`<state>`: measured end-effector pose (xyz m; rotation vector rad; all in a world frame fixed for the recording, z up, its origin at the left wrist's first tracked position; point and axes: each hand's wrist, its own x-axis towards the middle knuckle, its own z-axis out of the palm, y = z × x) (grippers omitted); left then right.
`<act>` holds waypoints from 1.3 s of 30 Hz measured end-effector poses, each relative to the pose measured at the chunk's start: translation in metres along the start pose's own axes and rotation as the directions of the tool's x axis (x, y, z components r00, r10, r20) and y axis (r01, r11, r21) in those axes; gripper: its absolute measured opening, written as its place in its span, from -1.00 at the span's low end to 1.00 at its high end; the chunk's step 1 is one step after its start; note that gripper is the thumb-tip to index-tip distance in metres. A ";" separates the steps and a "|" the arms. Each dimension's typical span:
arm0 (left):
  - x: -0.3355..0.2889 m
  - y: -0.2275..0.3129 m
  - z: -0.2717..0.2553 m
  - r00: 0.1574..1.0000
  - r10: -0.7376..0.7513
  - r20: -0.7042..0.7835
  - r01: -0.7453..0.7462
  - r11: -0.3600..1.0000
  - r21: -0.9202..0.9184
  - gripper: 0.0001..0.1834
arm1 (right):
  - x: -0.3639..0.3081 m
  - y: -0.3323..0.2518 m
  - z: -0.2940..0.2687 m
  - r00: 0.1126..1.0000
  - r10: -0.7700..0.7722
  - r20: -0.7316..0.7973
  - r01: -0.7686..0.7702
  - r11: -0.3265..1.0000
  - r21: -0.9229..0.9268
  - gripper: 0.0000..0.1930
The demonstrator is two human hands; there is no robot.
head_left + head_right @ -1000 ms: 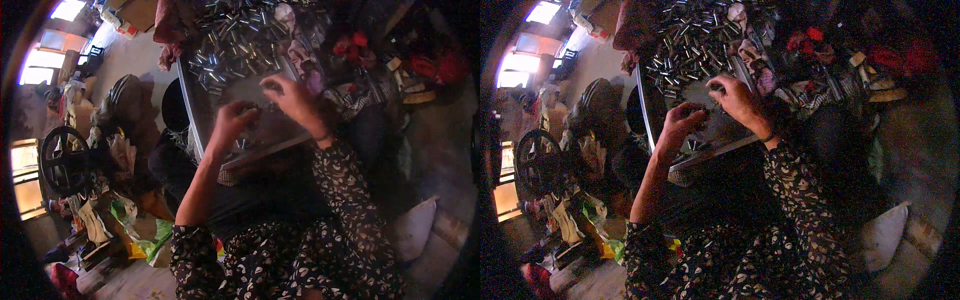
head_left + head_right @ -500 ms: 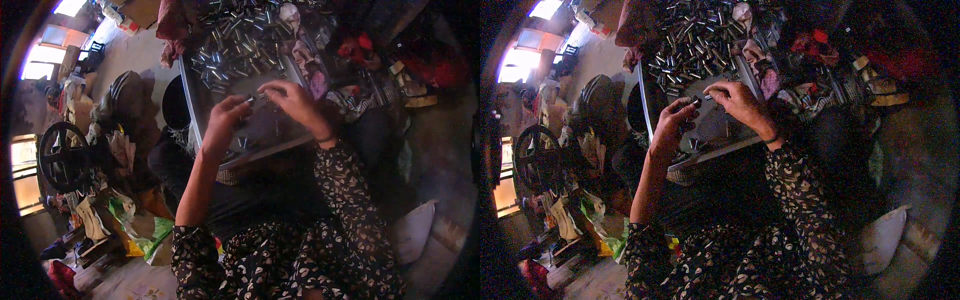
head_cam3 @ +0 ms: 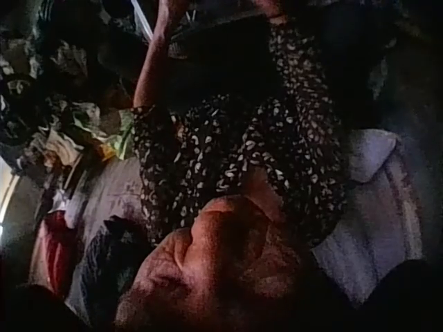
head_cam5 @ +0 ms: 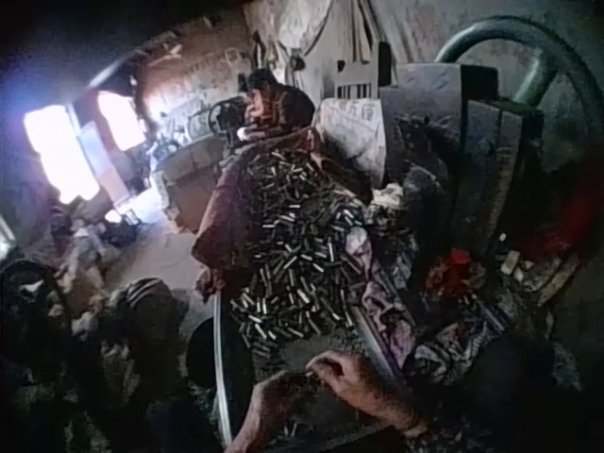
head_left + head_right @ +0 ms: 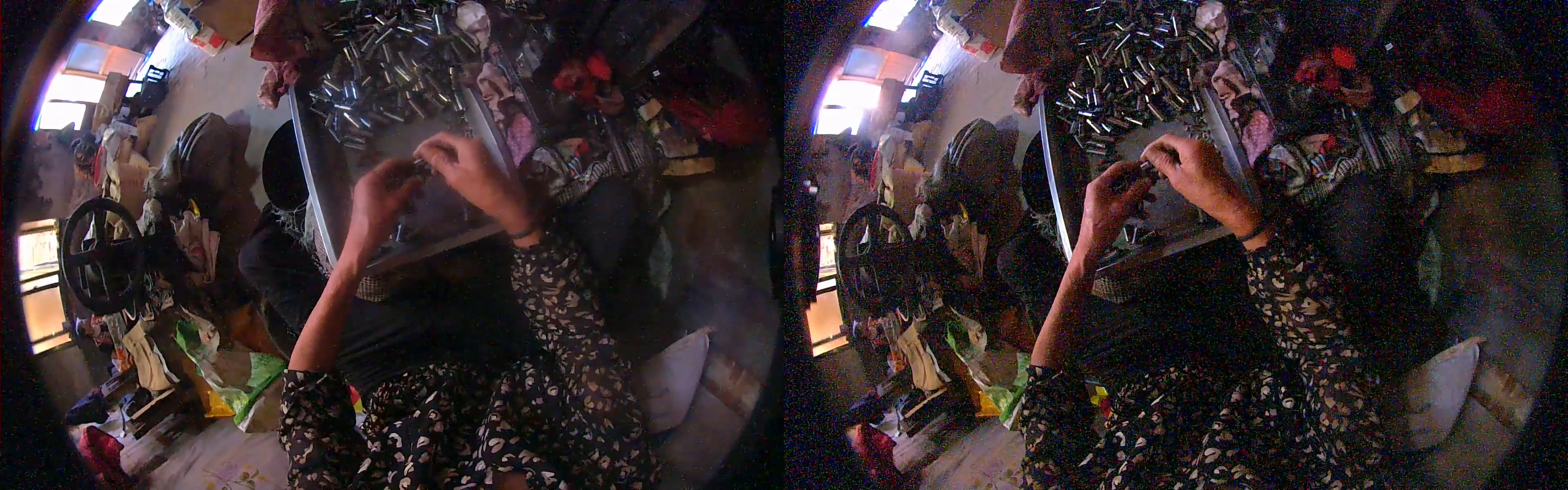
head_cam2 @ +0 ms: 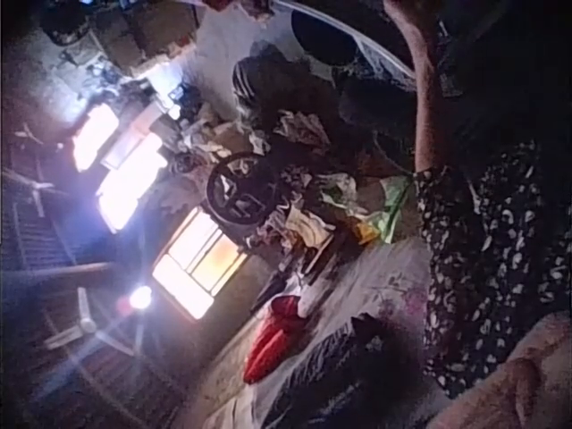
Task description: The person assembles or inspects small metal tubes and metal parts from a plastic tray by hand.
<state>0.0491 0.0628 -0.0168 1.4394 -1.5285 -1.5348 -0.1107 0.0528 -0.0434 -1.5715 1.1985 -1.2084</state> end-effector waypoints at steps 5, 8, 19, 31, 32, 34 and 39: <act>0.000 0.002 -0.001 0.998 -0.060 -0.018 0.054 0.967 -0.249 -0.76 | 0.001 -0.008 -0.002 0.990 0.079 -0.115 -0.074 0.996 0.043 -0.79; -0.001 0.002 -0.006 0.987 -0.158 -0.025 0.134 0.904 -0.407 -0.76 | 0.002 -0.019 -0.008 0.975 0.213 -0.060 -0.206 0.974 0.098 -0.79; -0.005 -0.001 0.000 0.992 -0.099 -0.075 0.055 0.889 -0.454 -0.76 | 0.002 0.000 -0.003 0.961 0.262 0.091 -0.276 0.939 0.205 -0.79; -0.007 -0.003 0.008 0.988 0.062 -0.144 -0.092 0.973 -0.213 -0.67 | 0.000 0.006 -0.001 0.967 0.247 0.055 -0.253 0.945 0.205 -0.77; -0.007 -0.003 0.008 0.988 0.059 -0.144 -0.089 0.973 -0.214 -0.67 | -0.001 0.005 -0.001 0.963 0.263 0.056 -0.269 0.943 0.195 -0.77; -0.007 -0.002 0.006 0.989 -0.023 -0.146 -0.023 0.953 -0.303 -0.67 | 0.000 0.003 -0.003 0.951 0.301 0.066 -0.308 0.927 0.214 -0.78; -0.006 0.001 0.004 0.987 -0.039 -0.158 -0.013 0.950 -0.311 -0.67 | 0.001 -0.007 -0.006 0.929 0.350 0.117 -0.369 0.901 0.230 -0.78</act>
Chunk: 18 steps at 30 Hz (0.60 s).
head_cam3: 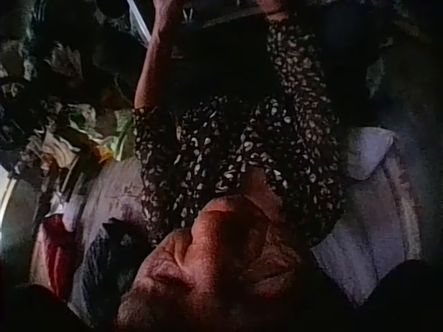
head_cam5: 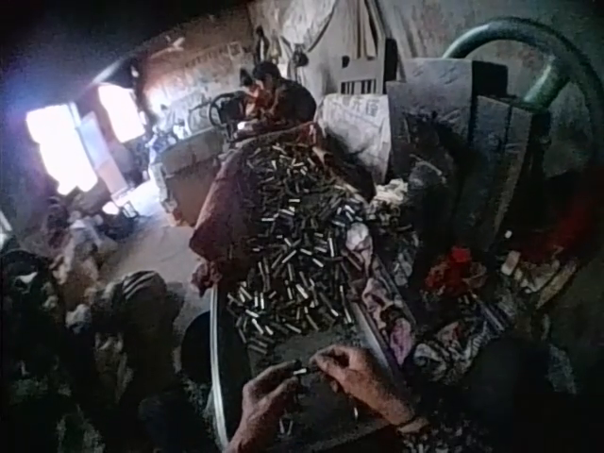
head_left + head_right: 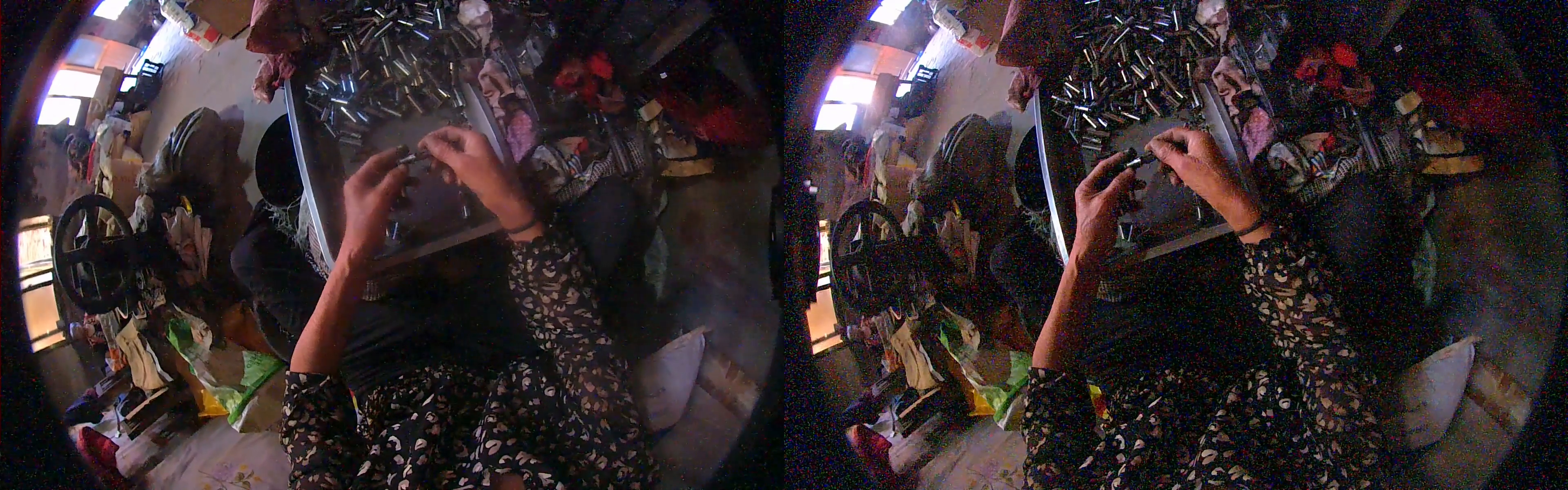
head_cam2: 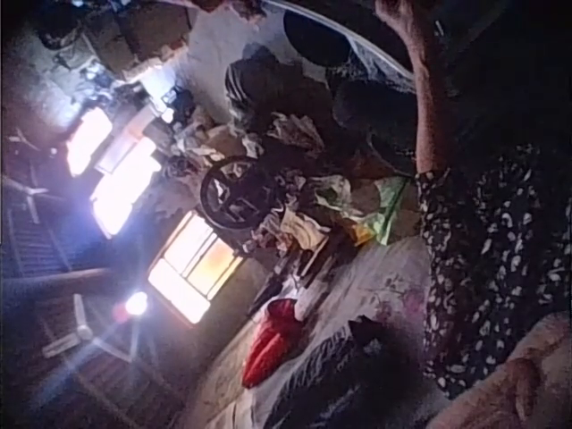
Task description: The person assembles or inspects small metal tubes and metal parts from a plastic tray by hand.
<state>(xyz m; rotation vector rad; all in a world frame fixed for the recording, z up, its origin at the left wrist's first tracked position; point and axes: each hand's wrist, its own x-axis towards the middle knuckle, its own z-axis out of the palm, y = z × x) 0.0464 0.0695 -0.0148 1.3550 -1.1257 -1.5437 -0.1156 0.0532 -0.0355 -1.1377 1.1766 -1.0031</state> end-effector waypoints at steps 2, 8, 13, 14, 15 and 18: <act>0.002 -0.003 -0.002 1.000 -0.010 -0.004 0.010 1.000 0.002 -0.67 | 0.002 0.001 0.001 0.999 0.027 0.044 -0.030 0.996 0.084 -0.78; 0.004 -0.009 0.000 0.998 0.065 -0.027 -0.062 0.993 0.098 -0.66 | 0.001 0.004 0.002 1.000 -0.028 0.004 0.027 0.997 0.068 -0.77; 0.004 -0.009 -0.002 0.998 0.063 0.028 -0.066 0.989 0.135 -0.66 | 0.002 0.010 0.000 0.997 -0.078 -0.023 0.077 0.996 -0.036 -0.80; 0.005 -0.009 0.000 0.997 0.065 0.028 -0.068 0.989 0.134 -0.66 | 0.003 0.011 -0.001 0.995 -0.093 -0.036 0.091 0.994 -0.059 -0.80; 0.006 -0.010 0.002 0.999 0.042 0.012 -0.043 0.993 0.114 -0.67 | 0.003 0.012 -0.001 0.995 -0.093 -0.036 0.091 0.994 -0.060 -0.80; 0.010 -0.010 -0.003 1.000 -0.006 -0.010 0.006 0.998 0.061 -0.68 | 0.004 0.007 0.004 0.968 -0.239 -0.075 0.220 0.954 -0.205 -0.80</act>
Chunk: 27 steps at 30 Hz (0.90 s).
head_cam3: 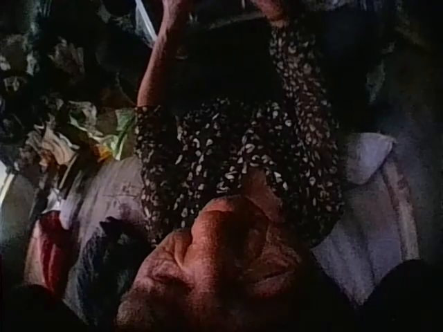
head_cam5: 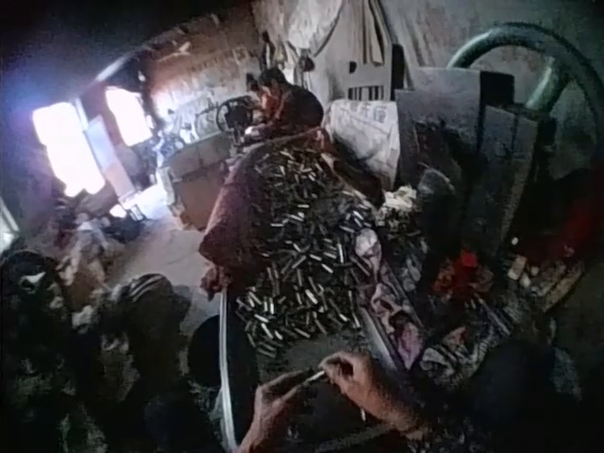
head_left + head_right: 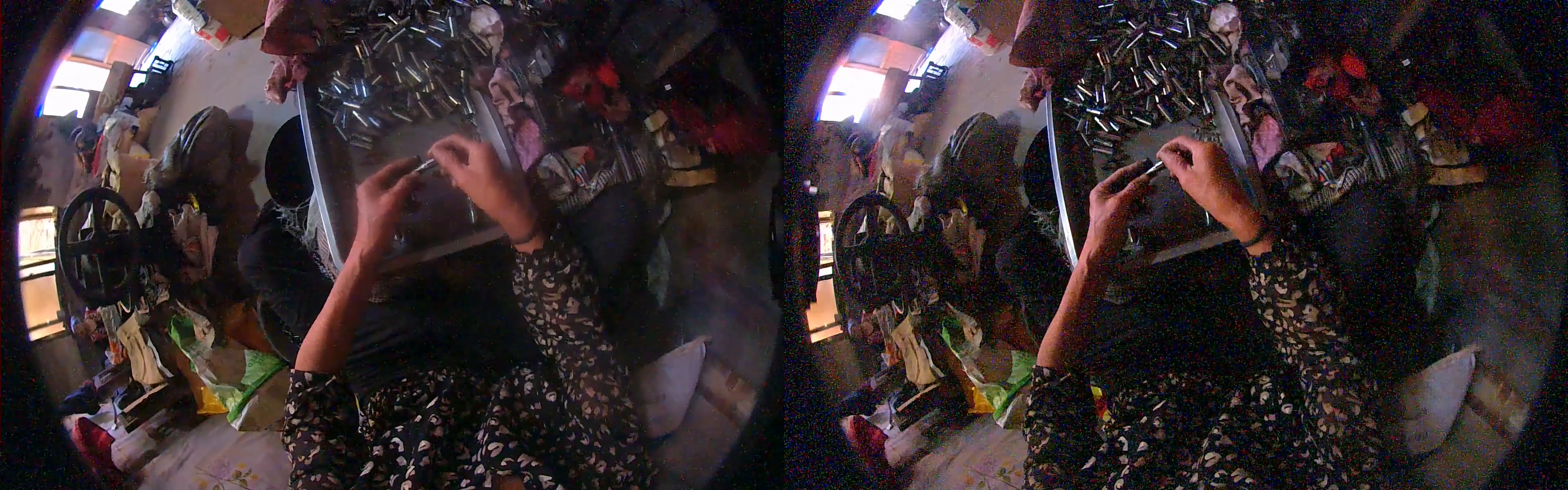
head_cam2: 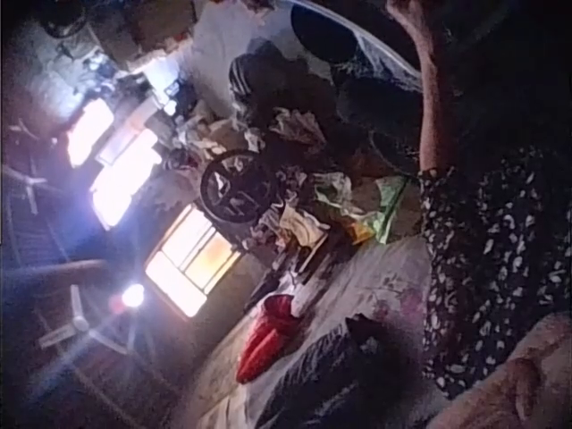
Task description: The person assembles or inspects small metal tubes and metal parts from a plastic tray by hand.
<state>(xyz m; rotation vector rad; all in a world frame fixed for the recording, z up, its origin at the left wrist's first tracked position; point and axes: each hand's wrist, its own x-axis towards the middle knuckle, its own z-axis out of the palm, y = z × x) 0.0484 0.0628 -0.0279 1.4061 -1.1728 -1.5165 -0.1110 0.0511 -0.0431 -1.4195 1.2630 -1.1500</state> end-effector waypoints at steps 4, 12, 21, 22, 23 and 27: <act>0.009 -0.024 -0.012 0.992 0.129 -0.013 -0.128 0.990 0.063 -0.70 | -0.002 -0.013 0.005 1.000 -0.007 -0.017 0.005 0.997 -0.076 -0.82; 0.003 -0.020 -0.003 0.999 0.031 0.030 -0.028 0.993 -0.119 -0.70 | -0.010 -0.015 0.002 0.994 0.102 0.034 -0.102 0.995 -0.009 -0.83; 0.004 -0.010 -0.007 0.994 0.103 0.031 -0.101 0.994 -0.045 -0.74 | -0.005 -0.005 0.004 0.997 0.068 0.039 -0.069 0.998 0.015 -0.81; 0.002 -0.004 -0.004 0.998 0.052 0.028 -0.051 0.998 -0.029 -0.74 | -0.006 -0.005 0.002 0.996 0.082 0.036 -0.083 0.996 0.036 -0.81; 0.000 0.000 -0.002 1.000 0.001 0.024 -0.001 1.000 -0.013 -0.74 | -0.005 -0.005 0.001 0.997 0.075 0.030 -0.076 0.996 0.042 -0.81; -0.001 -0.007 -0.003 0.993 0.114 0.021 -0.114 0.993 0.004 -0.69 | -0.009 -0.017 0.003 0.991 0.122 0.051 -0.123 0.992 0.025 -0.82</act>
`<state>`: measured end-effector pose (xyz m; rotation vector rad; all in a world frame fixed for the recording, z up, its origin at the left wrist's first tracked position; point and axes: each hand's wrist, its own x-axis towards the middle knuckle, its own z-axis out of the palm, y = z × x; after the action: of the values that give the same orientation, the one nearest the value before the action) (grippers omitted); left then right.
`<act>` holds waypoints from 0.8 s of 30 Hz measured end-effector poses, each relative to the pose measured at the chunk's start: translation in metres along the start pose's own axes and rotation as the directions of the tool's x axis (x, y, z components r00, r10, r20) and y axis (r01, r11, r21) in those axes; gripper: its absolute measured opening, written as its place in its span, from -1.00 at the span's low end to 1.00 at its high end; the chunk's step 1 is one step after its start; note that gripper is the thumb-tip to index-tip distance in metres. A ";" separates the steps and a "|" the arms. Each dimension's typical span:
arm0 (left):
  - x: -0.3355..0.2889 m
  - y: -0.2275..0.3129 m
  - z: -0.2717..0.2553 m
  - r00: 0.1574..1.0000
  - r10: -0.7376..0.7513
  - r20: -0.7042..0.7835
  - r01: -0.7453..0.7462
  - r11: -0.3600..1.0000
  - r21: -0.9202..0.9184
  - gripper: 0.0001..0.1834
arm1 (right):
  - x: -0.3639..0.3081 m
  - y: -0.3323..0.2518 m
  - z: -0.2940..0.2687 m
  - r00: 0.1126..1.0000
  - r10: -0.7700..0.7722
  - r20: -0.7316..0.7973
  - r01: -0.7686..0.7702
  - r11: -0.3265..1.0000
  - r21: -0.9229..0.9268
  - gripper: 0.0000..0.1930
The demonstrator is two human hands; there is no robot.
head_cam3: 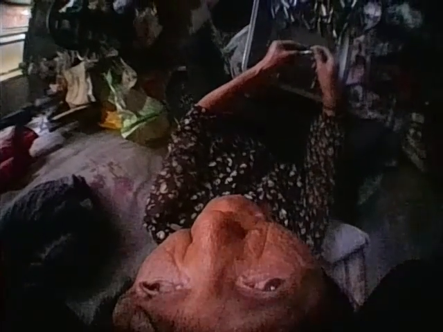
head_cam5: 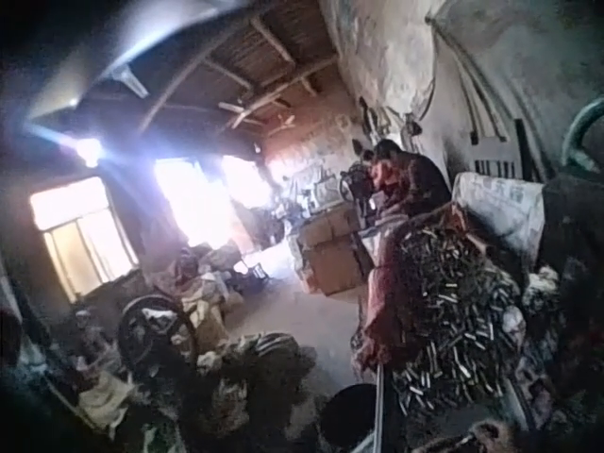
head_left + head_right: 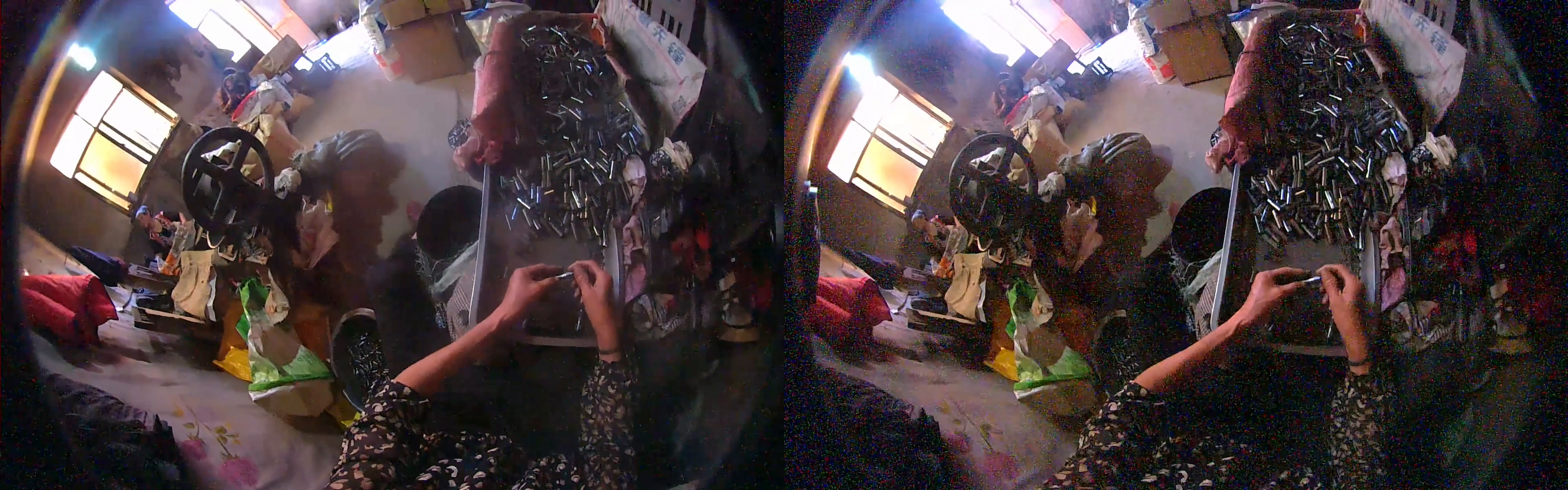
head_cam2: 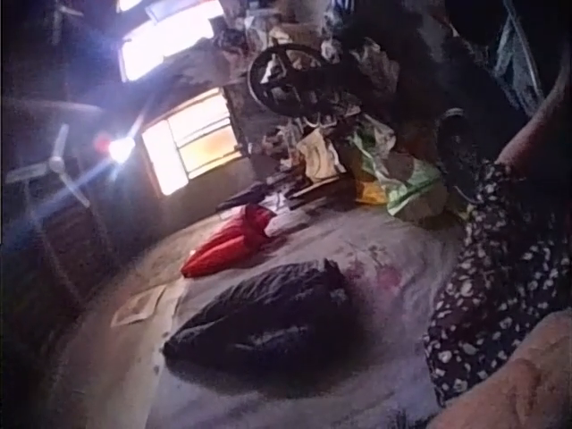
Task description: The person assembles or inspects small metal tubes and metal parts from a plastic tray by hand.
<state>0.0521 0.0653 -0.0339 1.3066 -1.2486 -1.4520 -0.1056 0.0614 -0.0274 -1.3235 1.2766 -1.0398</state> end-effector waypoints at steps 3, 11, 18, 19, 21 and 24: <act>0.002 -0.003 0.000 0.993 -0.112 0.027 0.114 0.990 -0.078 -0.69 | -0.002 -0.007 -0.004 1.000 -0.025 0.006 0.025 0.999 -0.047 -0.81; 0.002 0.000 0.004 0.996 -0.077 0.037 0.081 0.989 -0.125 -0.66 | -0.004 -0.005 -0.008 0.995 0.103 0.007 -0.103 0.986 0.131 -0.73; 0.004 -0.005 -0.002 0.980 -0.172 0.099 0.186 0.970 -0.154 -0.69 | -0.003 0.001 -0.008 0.997 0.074 0.030 -0.076 0.994 0.084 -0.72; 0.003 -0.002 -0.002 0.972 -0.192 0.132 0.214 0.960 -0.182 -0.69 | -0.003 0.002 -0.009 0.996 0.089 0.031 -0.091 0.992 0.082 -0.72; 0.000 0.004 -0.001 0.972 -0.198 0.130 0.221 0.956 -0.195 -0.69 | -0.002 0.001 -0.009 0.994 0.103 0.031 -0.106 0.991 0.081 -0.73; 0.001 0.002 -0.001 0.972 -0.195 0.127 0.219 0.952 -0.212 -0.69 | -0.003 -0.004 -0.007 0.998 0.056 0.028 -0.058 0.995 0.076 -0.74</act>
<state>0.0531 0.0642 -0.0325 1.2491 -0.9987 -1.7758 -0.1123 0.0639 -0.0219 -1.2318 1.2364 -1.0185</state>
